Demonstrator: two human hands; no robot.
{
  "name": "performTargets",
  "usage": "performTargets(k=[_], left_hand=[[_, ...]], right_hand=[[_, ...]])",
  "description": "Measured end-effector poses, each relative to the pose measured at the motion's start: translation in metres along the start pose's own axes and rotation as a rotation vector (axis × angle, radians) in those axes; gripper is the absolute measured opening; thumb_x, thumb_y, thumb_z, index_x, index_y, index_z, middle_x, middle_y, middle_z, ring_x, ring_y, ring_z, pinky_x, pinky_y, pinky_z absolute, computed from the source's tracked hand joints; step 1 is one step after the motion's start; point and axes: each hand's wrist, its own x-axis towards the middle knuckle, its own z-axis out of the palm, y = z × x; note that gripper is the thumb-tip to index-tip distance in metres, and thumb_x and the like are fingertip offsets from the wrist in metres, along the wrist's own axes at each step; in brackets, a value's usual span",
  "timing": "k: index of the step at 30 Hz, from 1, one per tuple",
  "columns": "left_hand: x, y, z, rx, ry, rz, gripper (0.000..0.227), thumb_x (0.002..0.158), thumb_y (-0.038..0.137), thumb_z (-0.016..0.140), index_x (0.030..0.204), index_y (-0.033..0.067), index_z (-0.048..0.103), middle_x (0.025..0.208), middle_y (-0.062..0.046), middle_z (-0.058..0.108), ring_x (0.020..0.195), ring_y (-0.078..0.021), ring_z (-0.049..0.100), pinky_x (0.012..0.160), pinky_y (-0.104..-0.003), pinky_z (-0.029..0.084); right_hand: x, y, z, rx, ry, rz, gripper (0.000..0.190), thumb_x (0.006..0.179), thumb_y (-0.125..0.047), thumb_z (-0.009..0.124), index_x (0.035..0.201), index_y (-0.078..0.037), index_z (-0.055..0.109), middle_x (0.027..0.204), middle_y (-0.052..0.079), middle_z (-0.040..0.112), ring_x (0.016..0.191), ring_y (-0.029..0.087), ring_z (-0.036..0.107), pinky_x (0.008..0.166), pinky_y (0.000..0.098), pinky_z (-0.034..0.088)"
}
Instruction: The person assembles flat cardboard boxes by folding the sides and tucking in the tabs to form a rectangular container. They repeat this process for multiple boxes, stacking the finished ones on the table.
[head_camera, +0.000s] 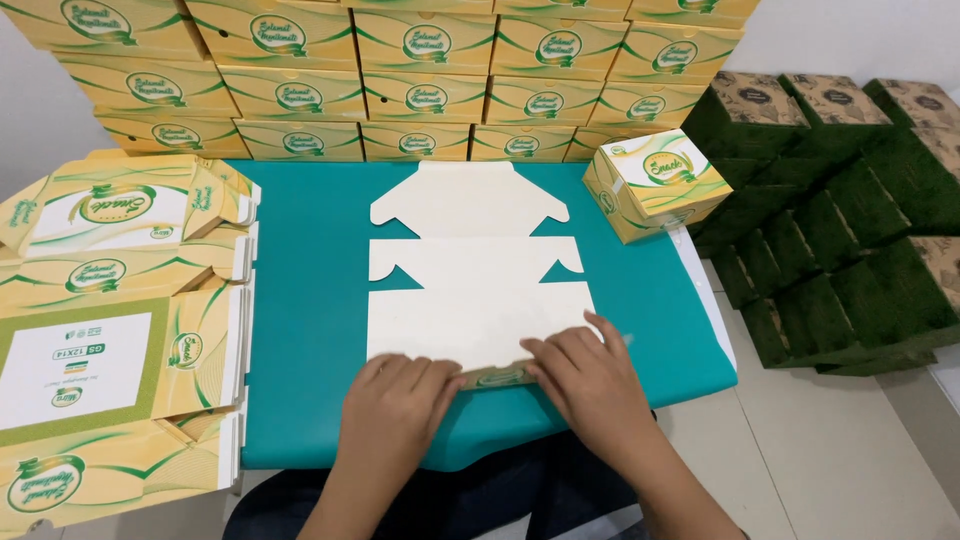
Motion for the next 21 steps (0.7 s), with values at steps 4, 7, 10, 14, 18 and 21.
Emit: performTargets(k=[4, 7, 10, 14, 18, 21], left_hand=[[0.014, -0.012, 0.021, 0.147, 0.018, -0.064, 0.025, 0.085, 0.032, 0.066, 0.104, 0.0158, 0.064, 0.09, 0.0, 0.062, 0.091, -0.0195, 0.057, 0.107, -0.048, 0.033], [0.005, -0.008, 0.038, 0.076, 0.058, -0.112, 0.021, 0.087, 0.02, 0.063, 0.107, 0.0127, 0.064, 0.107, -0.003, 0.063, 0.106, -0.0229, 0.056, 0.11, -0.051, 0.03], [-0.011, 0.002, 0.058, -0.04, 0.0, -0.195, 0.026, 0.093, 0.016, 0.052, 0.117, 0.0072, 0.058, 0.126, -0.013, 0.057, 0.126, -0.0345, 0.046, 0.108, -0.05, 0.034], [-0.038, 0.015, 0.074, 0.126, -0.125, -0.171, 0.048, 0.099, 0.019, 0.032, 0.142, 0.0009, 0.034, 0.149, -0.014, 0.035, 0.141, -0.0244, 0.029, 0.117, -0.04, 0.021], [-0.033, 0.018, 0.054, 0.139, -0.221, -0.124, 0.062, 0.091, 0.027, 0.033, 0.146, 0.0002, 0.025, 0.154, -0.014, 0.024, 0.144, -0.0227, 0.02, 0.119, -0.037, 0.013], [-0.031, 0.018, 0.049, 0.12, -0.229, -0.102, 0.069, 0.087, 0.035, 0.037, 0.146, 0.0018, 0.024, 0.154, -0.013, 0.023, 0.145, -0.0231, 0.019, 0.119, -0.036, 0.012]], right_hand=[[0.009, 0.009, 0.024, -0.065, 0.053, 0.079, 0.035, 0.092, -0.023, 0.056, 0.125, -0.008, 0.054, 0.115, 0.009, 0.056, 0.114, 0.026, 0.051, 0.111, 0.056, 0.024], [0.004, 0.01, 0.053, -0.027, 0.011, 0.079, 0.042, 0.095, -0.016, 0.048, 0.136, -0.006, 0.045, 0.142, 0.015, 0.045, 0.136, 0.032, 0.036, 0.114, 0.0523, 0.02], [-0.001, -0.011, 0.064, 0.178, -0.111, 0.016, 0.045, 0.096, -0.013, 0.046, 0.14, -0.003, 0.038, 0.149, 0.017, 0.034, 0.14, 0.035, 0.028, 0.114, 0.0505, 0.018], [0.0, -0.034, 0.053, 0.197, -0.223, -0.045, 0.056, 0.1, -0.025, 0.042, 0.146, 0.0, 0.022, 0.155, 0.016, 0.021, 0.144, 0.03, 0.015, 0.118, 0.0424, 0.011], [0.001, -0.036, 0.042, 0.245, -0.317, -0.018, 0.06, 0.1, -0.032, 0.031, 0.149, -0.002, 0.013, 0.157, 0.016, 0.01, 0.146, 0.028, 0.005, 0.119, 0.0397, 0.005], [-0.004, -0.034, 0.041, 0.203, -0.307, -0.01, 0.061, 0.1, -0.033, 0.031, 0.149, -0.002, 0.014, 0.157, 0.015, 0.011, 0.146, 0.026, 0.007, 0.119, 0.0381, 0.006]])
